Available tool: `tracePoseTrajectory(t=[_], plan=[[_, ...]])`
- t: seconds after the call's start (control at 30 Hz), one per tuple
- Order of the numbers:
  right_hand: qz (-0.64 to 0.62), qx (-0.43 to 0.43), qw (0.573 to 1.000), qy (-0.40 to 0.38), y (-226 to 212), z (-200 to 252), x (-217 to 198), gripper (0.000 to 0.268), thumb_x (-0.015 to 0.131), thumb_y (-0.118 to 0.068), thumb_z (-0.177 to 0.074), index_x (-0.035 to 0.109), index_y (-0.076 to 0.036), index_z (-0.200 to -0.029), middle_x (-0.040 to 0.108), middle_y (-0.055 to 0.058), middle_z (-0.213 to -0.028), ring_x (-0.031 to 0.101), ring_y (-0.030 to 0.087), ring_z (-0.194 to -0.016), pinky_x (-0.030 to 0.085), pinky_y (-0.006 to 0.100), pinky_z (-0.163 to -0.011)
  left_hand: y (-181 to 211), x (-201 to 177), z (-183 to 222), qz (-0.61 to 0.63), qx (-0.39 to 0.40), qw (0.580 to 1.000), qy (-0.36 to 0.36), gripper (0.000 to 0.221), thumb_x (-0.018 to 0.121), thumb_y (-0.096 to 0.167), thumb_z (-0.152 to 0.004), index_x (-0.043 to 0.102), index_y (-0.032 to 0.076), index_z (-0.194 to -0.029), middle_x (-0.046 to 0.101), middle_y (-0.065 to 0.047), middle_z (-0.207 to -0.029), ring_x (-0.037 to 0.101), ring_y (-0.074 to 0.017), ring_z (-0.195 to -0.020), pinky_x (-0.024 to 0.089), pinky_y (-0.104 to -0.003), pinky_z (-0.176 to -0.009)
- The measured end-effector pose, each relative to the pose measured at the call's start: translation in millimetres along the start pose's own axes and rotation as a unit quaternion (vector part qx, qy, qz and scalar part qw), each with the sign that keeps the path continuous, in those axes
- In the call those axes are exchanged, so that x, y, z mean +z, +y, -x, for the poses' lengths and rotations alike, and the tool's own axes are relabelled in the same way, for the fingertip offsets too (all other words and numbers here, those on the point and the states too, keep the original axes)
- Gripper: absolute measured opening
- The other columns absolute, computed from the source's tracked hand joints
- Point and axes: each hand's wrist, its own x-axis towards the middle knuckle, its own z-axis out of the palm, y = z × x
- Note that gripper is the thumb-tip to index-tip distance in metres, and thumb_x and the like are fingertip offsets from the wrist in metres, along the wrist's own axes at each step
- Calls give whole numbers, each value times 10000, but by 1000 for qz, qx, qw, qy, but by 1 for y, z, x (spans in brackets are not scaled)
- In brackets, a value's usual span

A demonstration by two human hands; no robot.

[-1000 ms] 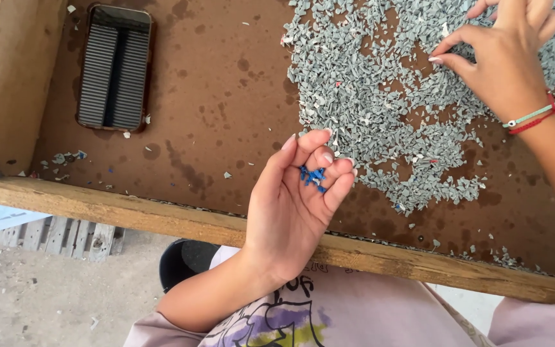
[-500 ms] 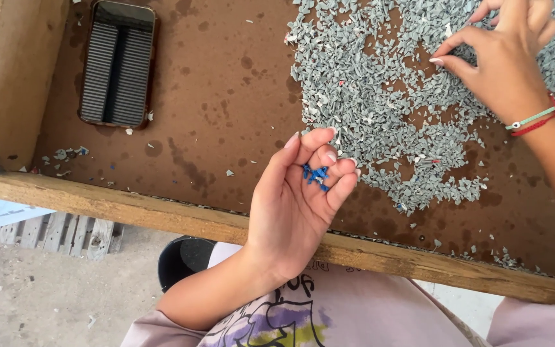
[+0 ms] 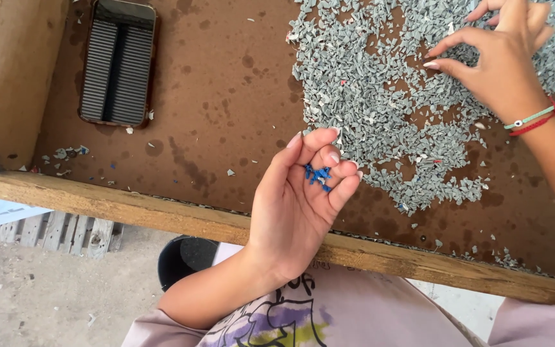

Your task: Manually sorting through shredded plastic flakes to remove contaminants of a different color.

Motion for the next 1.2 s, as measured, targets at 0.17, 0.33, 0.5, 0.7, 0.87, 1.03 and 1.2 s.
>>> tracePoseTrajectory(t=[0.17,0.33,0.5,0.7,0.87,1.03,1.2], plan=[[-4,-1,1000,3,0,1,3,185,927,-355,-1047,825,-214,-1110,473,129,-1360,377,399,-1291,295,532,-1012,0,0,0,-3,-2,1000,5,360,435,273,-1140,630,-8,-1252,599,-70,-948,694,-208,-948,608,-338,-951],[7,-5,1000,7,4,2,8,170,933,-351,-1065,821,-226,-1099,487,112,-1346,391,402,-1303,294,534,-1008,0,1,0,-3,-3,1000,6,358,436,273,-1139,632,-5,-1247,594,-67,-945,682,-205,-936,606,-336,-946],[48,-7,999,-6,3,1,10,175,908,-385,-1093,816,-237,-1083,444,71,-1311,374,373,-1204,287,483,-934,0,1,0,-3,3,1000,3,359,435,270,-1141,629,-9,-1252,612,-71,-942,693,-207,-936,611,-332,-940],[-31,47,998,-2,5,-2,-3,193,883,-324,-1095,806,-158,-1155,457,156,-1368,335,444,-1292,236,593,-1055,-8,0,-9,46,-1,999,24,394,463,232,-1114,600,-46,-1358,714,-150,-1136,648,-310,-1227,530,-388,-1113],[-92,25,995,-22,-47,-6,-67,234,821,-317,-1132,787,-86,-1137,422,155,-1331,335,377,-1289,328,507,-1119,-24,14,-14,10,8,1000,18,525,381,246,-1097,424,-60,-1521,483,-227,-1545,487,-305,-1415,421,-358,-1182],[-108,-68,992,-26,-135,7,-116,259,776,-429,-921,784,-182,-1001,446,136,-1250,369,374,-1217,324,488,-1110,-37,19,-15,-21,-15,999,20,523,312,253,-1111,421,-45,-1527,454,-202,-1584,460,-283,-1444,395,-345,-1199],[-152,-141,974,-90,-173,15,-128,79,701,-236,-952,747,-201,-1006,450,131,-1161,505,275,-1070,445,441,-1014,-37,22,-13,-70,-45,995,60,537,310,308,-1107,471,6,-1521,512,-138,-1562,518,-176,-1378,434,-318,-1144]])
